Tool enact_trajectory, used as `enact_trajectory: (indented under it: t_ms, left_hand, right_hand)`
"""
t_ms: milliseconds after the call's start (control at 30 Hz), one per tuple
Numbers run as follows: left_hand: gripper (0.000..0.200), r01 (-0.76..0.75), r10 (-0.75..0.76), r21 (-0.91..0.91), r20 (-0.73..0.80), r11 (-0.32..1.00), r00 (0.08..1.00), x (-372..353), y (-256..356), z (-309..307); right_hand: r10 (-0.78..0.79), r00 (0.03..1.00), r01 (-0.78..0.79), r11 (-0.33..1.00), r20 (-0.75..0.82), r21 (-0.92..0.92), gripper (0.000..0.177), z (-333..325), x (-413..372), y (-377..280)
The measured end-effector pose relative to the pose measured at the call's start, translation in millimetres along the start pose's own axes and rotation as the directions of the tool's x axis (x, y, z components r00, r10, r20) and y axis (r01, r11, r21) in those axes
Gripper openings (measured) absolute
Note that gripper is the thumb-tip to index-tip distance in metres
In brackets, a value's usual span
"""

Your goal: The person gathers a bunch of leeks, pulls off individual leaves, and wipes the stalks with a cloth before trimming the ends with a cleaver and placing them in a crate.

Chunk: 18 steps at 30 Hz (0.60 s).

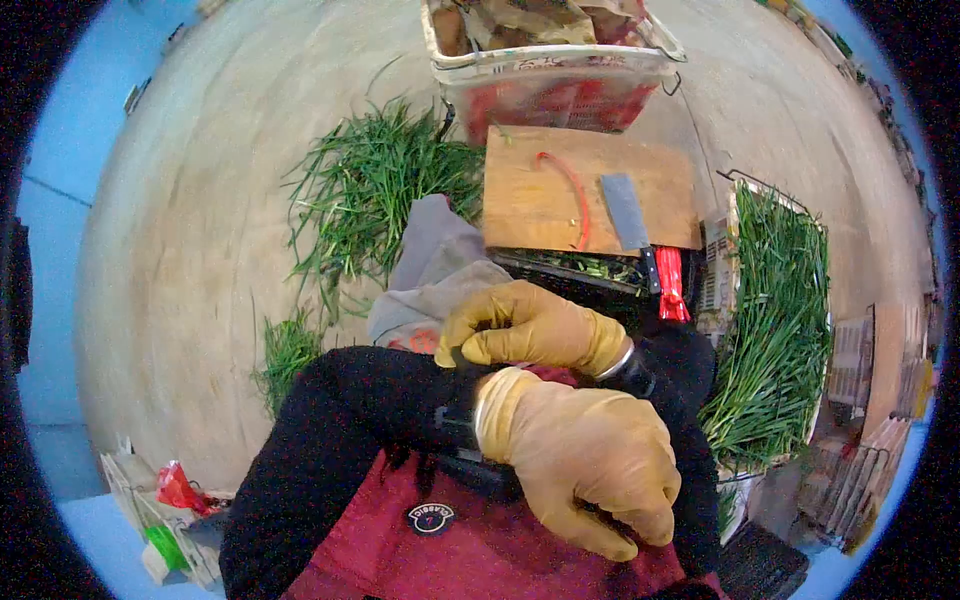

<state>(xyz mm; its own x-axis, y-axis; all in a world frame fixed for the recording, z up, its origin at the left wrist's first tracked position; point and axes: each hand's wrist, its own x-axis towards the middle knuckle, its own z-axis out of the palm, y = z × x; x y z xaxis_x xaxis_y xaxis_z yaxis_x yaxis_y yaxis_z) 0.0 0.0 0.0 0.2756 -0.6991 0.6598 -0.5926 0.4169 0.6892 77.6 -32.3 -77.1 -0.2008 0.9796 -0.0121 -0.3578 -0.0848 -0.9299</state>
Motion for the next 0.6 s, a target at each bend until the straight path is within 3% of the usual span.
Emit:
enact_trajectory:
  t_ms: [67,167,200,333,433,467,567,600]
  left_hand:
    - [0.019,-0.038,0.036,0.135,0.023,0.99,0.999,-1.4,6.5,-7.8]
    - [0.02,-0.096,0.09,-0.008,-0.265,0.995,0.96,1.1,-8.9,-2.3]
    - [0.021,-0.072,0.072,0.003,-0.21,0.997,0.975,1.6,-6.7,-8.5]
    - [0.028,-0.133,0.065,-0.204,-0.312,0.97,0.948,-0.5,-12.2,-23.0]
    - [0.018,-0.009,-0.065,-0.224,-0.323,0.975,0.944,-4.2,-8.3,-40.3]
    - [0.024,-0.036,-0.037,-0.229,-0.31,0.973,0.95,-7.6,-11.3,-46.7]
    - [0.041,0.081,-0.093,-0.05,-0.694,0.995,0.714,-28.0,-20.3,-47.1]
    - [0.046,0.044,-0.119,-0.112,-0.842,0.993,0.526,-18.3,-22.1,-51.4]
  right_hand:
    - [-0.119,0.986,0.127,0.99,-0.12,0.059,0.034,12.2,8.2,4.0]
    - [-0.16,0.971,0.171,0.984,-0.18,0.045,0.033,16.6,3.8,-0.4]
    - [-0.16,0.967,0.167,0.986,-0.196,0.02,0.033,17.8,1.9,0.1]
    - [-0.152,0.96,0.133,0.987,-0.237,-0.092,0.032,19.9,-2.8,-0.6]
    - [-0.151,0.954,0.083,0.964,-0.26,-0.254,0.031,21.2,-10.2,-3.5]
    - [-0.145,0.951,0.053,0.947,-0.274,-0.318,0.031,21.8,-14.7,-3.9]
    - [-0.107,0.94,-0.067,0.872,-0.323,-0.485,0.03,24.3,-28.1,-6.6]
    - [-0.093,0.933,-0.112,0.843,-0.348,-0.525,0.029,24.0,-33.9,-4.8]
